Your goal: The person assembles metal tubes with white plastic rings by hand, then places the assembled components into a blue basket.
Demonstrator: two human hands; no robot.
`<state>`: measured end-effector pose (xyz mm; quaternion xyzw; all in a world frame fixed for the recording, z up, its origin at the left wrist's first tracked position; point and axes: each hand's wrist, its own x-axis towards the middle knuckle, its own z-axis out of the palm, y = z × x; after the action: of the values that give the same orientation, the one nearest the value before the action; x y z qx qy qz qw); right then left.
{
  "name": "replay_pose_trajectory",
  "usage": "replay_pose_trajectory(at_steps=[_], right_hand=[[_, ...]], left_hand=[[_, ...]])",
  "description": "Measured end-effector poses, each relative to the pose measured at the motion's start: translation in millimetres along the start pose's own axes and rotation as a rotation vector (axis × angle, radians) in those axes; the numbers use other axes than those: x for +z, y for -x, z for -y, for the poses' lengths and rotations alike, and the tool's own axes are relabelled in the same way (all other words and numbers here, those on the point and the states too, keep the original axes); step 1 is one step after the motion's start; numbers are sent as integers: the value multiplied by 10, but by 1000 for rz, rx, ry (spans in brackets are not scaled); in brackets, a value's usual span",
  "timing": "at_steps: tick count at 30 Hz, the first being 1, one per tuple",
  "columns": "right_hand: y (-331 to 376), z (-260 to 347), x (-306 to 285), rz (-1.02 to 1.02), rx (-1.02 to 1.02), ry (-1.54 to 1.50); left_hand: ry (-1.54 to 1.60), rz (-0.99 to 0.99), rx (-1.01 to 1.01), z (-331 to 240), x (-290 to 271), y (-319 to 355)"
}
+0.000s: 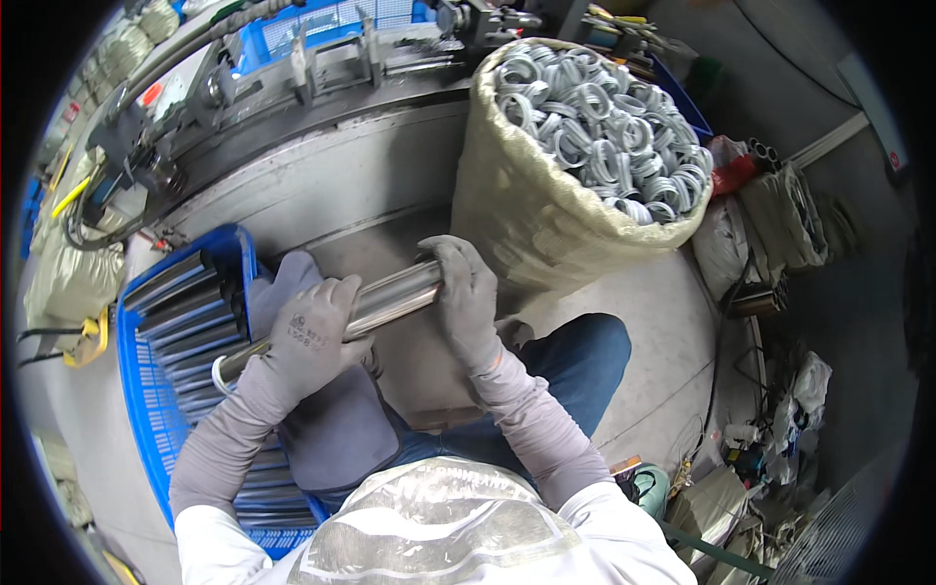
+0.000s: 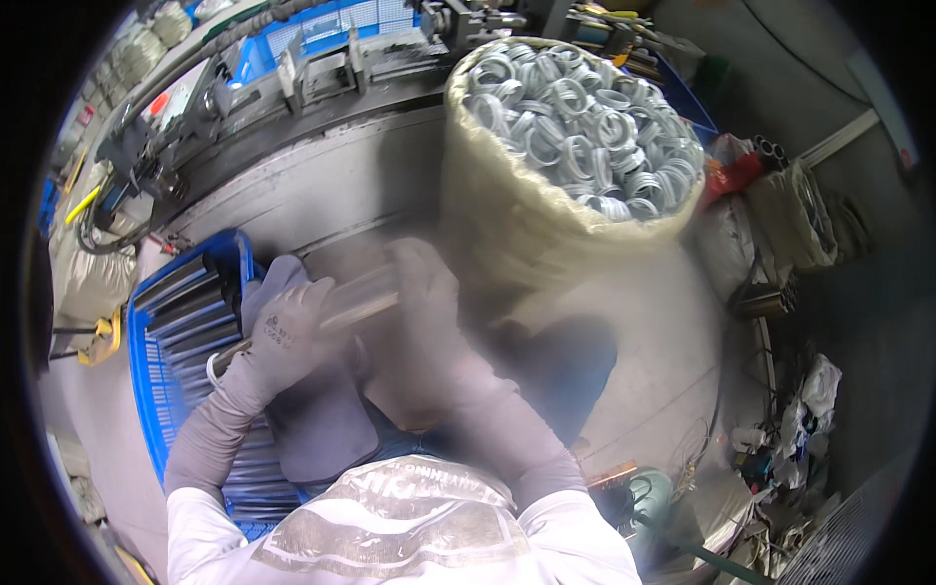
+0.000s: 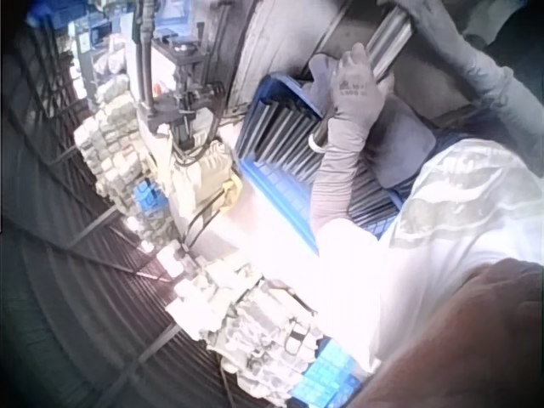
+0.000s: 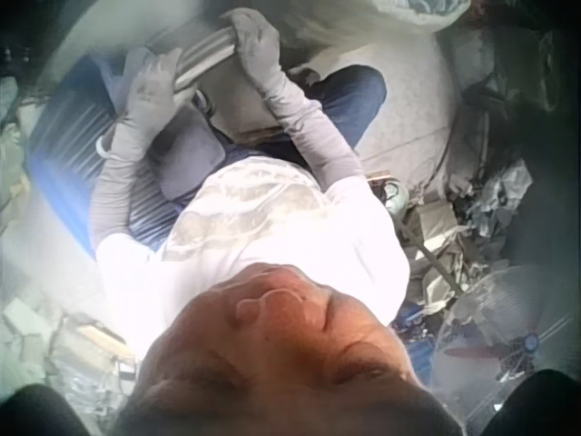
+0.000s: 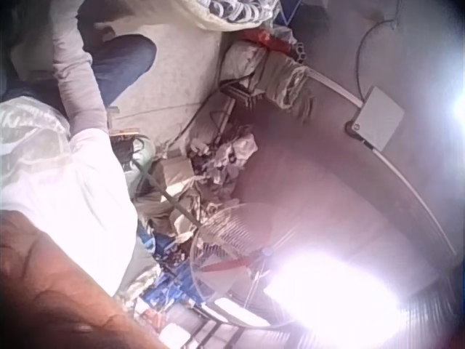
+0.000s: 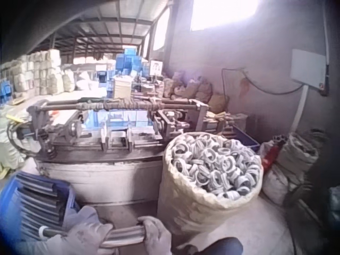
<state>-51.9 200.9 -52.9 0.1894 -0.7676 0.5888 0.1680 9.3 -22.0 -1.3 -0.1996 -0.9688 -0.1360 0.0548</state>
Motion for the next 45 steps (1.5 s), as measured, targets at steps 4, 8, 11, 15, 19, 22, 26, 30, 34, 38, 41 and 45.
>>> replay_pose_trajectory(at_steps=[4,8,11,15,19,22,26,30,34,38,41,45], right_hand=[[-263,112,-320,-4,-141,140],[-854,230,-1185,-275,-194,523],[-1321,-45,-1717,-198,-297,1153],[-1475,-312,-1979,-25,-151,1065],[-1491,-174,-2034,50,-26,657],[-1520,-311,-1974,-166,-219,578],[-1426,-255,-1904,-343,-163,375],[-1314,88,-1702,-447,-47,20],[-1212,153,-1669,-444,-145,164],[-1238,90,-1706,-418,-181,262],[-1185,310,-1574,-403,-187,208],[-578,339,-1689,-82,-84,-157]], left_hand=[[211,130,-45,54,-365,10],[107,156,-176,383,-615,124],[-320,-191,-88,644,-662,-127],[-432,-437,21,865,-685,-1093],[-545,-434,-132,1141,-797,-1979],[-580,-464,-183,1497,-832,-2622],[-634,-349,-316,1723,-865,-3250],[-621,-246,-345,1894,-814,-3569],[-601,-125,-347,2130,-712,-3590],[-658,-195,-296,2141,-546,-3193],[-531,-377,-142,1832,-440,-2302],[-200,-589,117,1942,-131,-536]])
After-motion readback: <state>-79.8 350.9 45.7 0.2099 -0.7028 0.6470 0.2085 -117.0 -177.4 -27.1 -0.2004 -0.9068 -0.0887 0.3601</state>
